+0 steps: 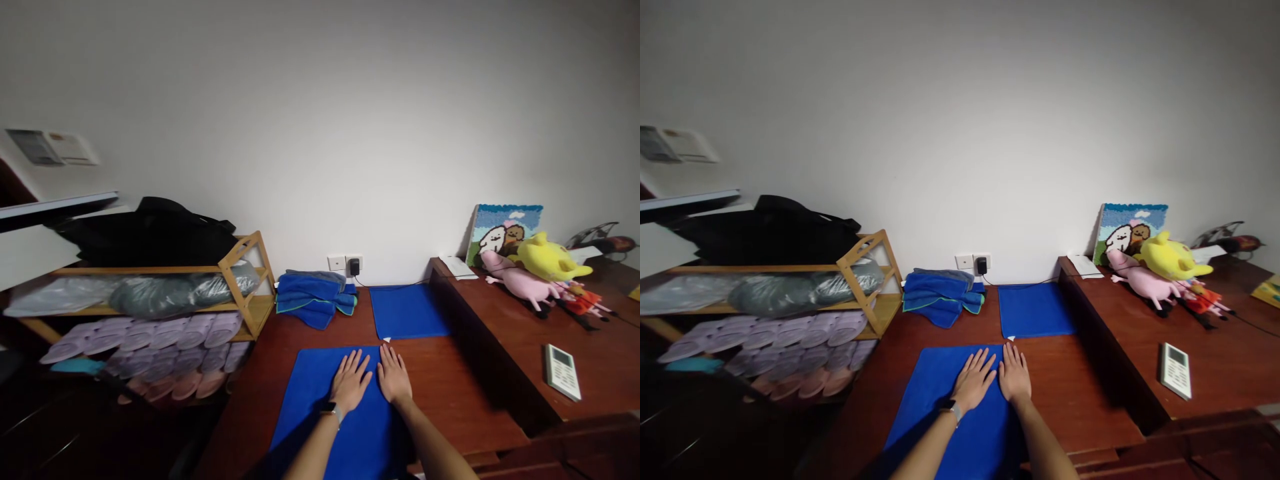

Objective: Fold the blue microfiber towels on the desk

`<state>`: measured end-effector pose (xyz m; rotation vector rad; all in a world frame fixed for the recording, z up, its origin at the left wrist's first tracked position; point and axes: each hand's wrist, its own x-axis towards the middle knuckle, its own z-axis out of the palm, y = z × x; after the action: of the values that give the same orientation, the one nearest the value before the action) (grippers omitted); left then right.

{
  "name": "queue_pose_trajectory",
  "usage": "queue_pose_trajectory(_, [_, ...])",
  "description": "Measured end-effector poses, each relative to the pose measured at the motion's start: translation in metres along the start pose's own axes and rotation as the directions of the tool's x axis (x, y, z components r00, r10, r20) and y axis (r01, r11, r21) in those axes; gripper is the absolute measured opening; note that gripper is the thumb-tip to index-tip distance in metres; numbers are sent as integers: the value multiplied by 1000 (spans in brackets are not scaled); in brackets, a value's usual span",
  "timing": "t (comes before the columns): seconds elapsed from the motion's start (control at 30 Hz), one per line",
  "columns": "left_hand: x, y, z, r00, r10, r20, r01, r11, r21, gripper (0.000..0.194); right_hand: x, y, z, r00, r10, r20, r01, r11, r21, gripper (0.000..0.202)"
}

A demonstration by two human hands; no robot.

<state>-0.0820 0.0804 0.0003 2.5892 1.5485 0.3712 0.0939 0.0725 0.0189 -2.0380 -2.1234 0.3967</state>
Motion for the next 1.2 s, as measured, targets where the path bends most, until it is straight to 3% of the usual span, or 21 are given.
queue_pose_trajectory(0.3, [-41,-100,-35,962,-273,5,272,959,85,63,-1,-3,0,1000,23,16,-23,1000,0,65])
queue_pose_trajectory(0.43, [-58,-131,-40,945,-324,-39,326,937,126,64,0,-2,2,1000,24,20,-24,1000,-17,66])
queue_pose_trajectory(0.7, [-68,-135,-39,935,-339,-107,349,931,109,60,-2,-11,2,997,53,56,-52,998,-30,65])
queue_pose_trajectory(0.87, [-73,-135,-37,914,-314,-258,349,931,104,54,-5,-15,7,998,50,35,-50,999,-5,68])
queue_pose_trajectory(1.2, [-71,-143,-32,930,-307,-203,332,938,101,55,-3,-20,3,997,72,29,-71,997,-11,68])
